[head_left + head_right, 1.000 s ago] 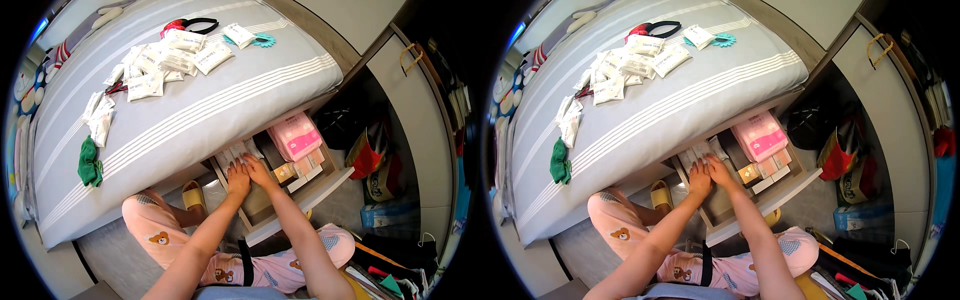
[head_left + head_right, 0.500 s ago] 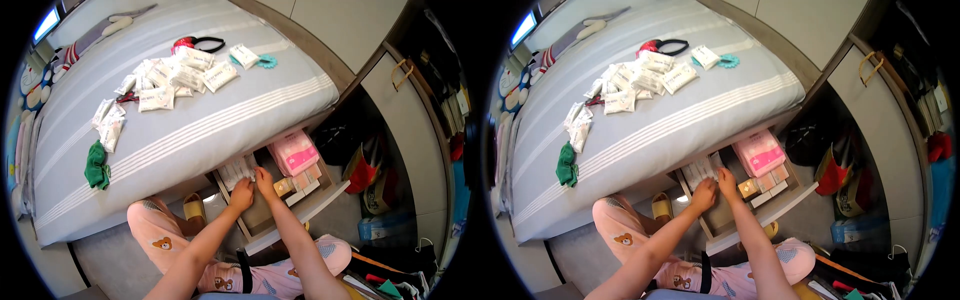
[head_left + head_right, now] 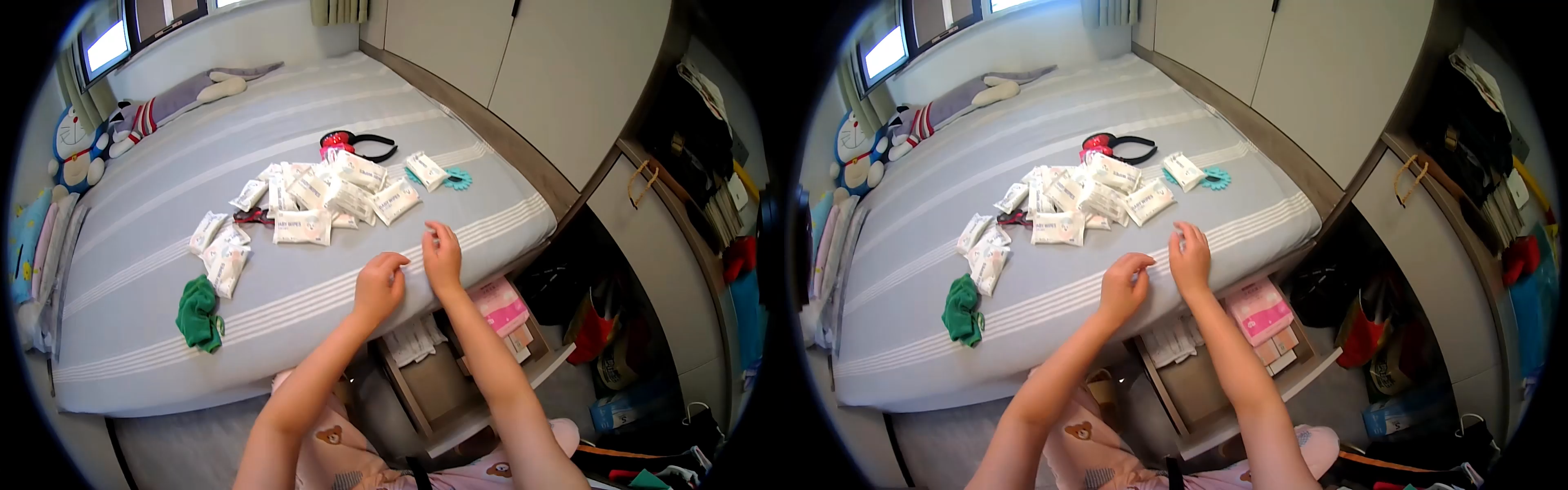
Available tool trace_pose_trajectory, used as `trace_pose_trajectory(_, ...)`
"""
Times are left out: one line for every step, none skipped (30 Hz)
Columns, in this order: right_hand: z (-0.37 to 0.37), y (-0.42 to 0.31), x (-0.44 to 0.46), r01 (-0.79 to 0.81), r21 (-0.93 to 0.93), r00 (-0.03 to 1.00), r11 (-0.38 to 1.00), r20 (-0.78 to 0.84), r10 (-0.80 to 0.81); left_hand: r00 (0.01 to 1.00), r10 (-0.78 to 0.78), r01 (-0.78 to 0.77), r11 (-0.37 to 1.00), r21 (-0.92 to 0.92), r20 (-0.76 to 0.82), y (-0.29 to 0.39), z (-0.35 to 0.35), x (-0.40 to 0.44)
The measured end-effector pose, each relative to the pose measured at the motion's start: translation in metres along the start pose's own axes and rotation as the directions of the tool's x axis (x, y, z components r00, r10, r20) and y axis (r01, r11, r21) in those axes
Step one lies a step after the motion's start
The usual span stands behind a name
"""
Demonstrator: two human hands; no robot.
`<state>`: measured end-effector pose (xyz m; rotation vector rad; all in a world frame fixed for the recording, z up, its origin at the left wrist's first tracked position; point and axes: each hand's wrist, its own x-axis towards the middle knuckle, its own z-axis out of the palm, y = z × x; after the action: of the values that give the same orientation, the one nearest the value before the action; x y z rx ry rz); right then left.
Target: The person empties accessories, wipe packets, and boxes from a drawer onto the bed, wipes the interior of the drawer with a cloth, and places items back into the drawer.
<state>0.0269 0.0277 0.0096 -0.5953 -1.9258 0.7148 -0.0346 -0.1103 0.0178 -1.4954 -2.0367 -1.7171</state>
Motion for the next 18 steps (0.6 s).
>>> trace_pose_trajectory(0.019, 0.014, 0.017, -0.010, -0.086, 1.000, 0.996, 0.007, 0.011, 0.992, -0.123, 0.122, 0.992, -0.039, -0.028, -0.014, 0.000, 0.007)
trace_pose_trajectory(0.041, 0.032, 0.033, -0.021, -0.171, 1.000, 0.985, 0.015, 0.024, 0.986, -0.125, 0.125, 0.992, -0.011, -0.107, -0.028, 0.004, 0.010)
trace_pose_trajectory(0.052, 0.031, 0.046, -0.032, -0.257, 0.999, 0.966, 0.025, 0.040, 0.985, -0.124, 0.122, 0.992, -0.026, -0.121, -0.029, 0.004, 0.015)
trace_pose_trajectory(0.060, 0.031, 0.055, -0.054, -0.332, 0.995, 0.942, 0.057, 0.077, 0.983, -0.125, 0.120, 0.992, -0.041, -0.134, -0.030, 0.005, 0.020)
trace_pose_trajectory(0.065, 0.031, 0.065, -0.071, -0.405, 0.990, 0.911, 0.083, 0.114, 0.981, -0.122, 0.115, 0.992, -0.056, -0.149, -0.030, 0.005, 0.025)
trace_pose_trajectory(0.070, 0.029, 0.076, -0.083, -0.477, 0.983, 0.875, 0.106, 0.151, 0.973, -0.203, 0.194, 0.977, -0.088, -0.108, -0.028, 0.005, 0.028)
trace_pose_trajectory(0.073, 0.033, 0.085, -0.137, -0.370, 0.958, 0.919, 0.185, 0.217, 0.970, -0.160, 0.151, 0.987, -0.062, -0.182, -0.032, 0.006, 0.032)
trace_pose_trajectory(0.071, 0.042, 0.094, -0.201, -0.262, 0.923, 0.944, 0.271, 0.272, 0.961, -0.115, 0.111, 0.993, -0.031, -0.253, -0.037, 0.007, 0.036)
trace_pose_trajectory(0.067, 0.049, 0.101, -0.276, -0.157, 0.878, 0.948, 0.361, 0.315, 0.945, -0.069, 0.073, 0.997, 0.003, -0.319, -0.041, 0.007, 0.038)
trace_pose_trajectory(0.060, 0.052, 0.104, -0.396, 0.151, 0.816, 0.906, 0.510, 0.272, 0.922, -0.016, 0.067, 0.991, 0.118, -0.388, -0.038, 0.005, 0.043)
trace_pose_trajectory(0.052, 0.056, 0.105, -0.468, 0.198, 0.729, 0.861, 0.637, 0.250, 0.894, 0.044, 0.068, 0.970, 0.232, -0.445, -0.034, 0.002, 0.048)
trace_pose_trajectory(0.040, 0.052, 0.105, -0.541, 0.232, 0.632, 0.808, 0.747, 0.209, 0.863, 0.112, 0.073, 0.937, 0.342, -0.492, -0.030, 0.000, 0.052)
trace_pose_trajectory(0.030, 0.044, 0.106, -0.613, 0.251, 0.526, 0.749, 0.837, 0.149, 0.896, 0.093, 0.071, 0.935, 0.348, -0.433, -0.029, -0.001, 0.054)
trace_pose_trajectory(0.023, 0.035, 0.106, -0.604, 0.219, 0.426, 0.766, 0.901, 0.078, 0.925, 0.072, 0.070, 0.932, 0.354, -0.374, -0.029, -0.002, 0.054)
trace_pose_trajectory(0.020, 0.032, 0.107, -0.626, 0.217, 0.398, 0.749, 0.915, 0.067, 0.949, 0.049, 0.070, 0.930, 0.361, -0.312, -0.029, -0.003, 0.053)
trace_pose_trajectory(0.020, 0.029, 0.108, -0.648, 0.215, 0.369, 0.731, 0.928, 0.055, 0.973, -0.177, 0.206, 0.956, 0.208, -0.152, -0.029, -0.005, 0.051)
trace_pose_trajectory(0.022, 0.028, 0.109, -0.670, 0.214, 0.342, 0.711, 0.939, 0.040, 0.963, -0.257, 0.267, 0.939, 0.215, -0.073, -0.031, -0.008, 0.050)
trace_pose_trajectory(0.029, 0.034, 0.108, -0.746, 0.348, 0.485, 0.568, 0.868, 0.106, 0.942, -0.334, 0.324, 0.918, 0.228, 0.005, -0.034, -0.011, 0.049)
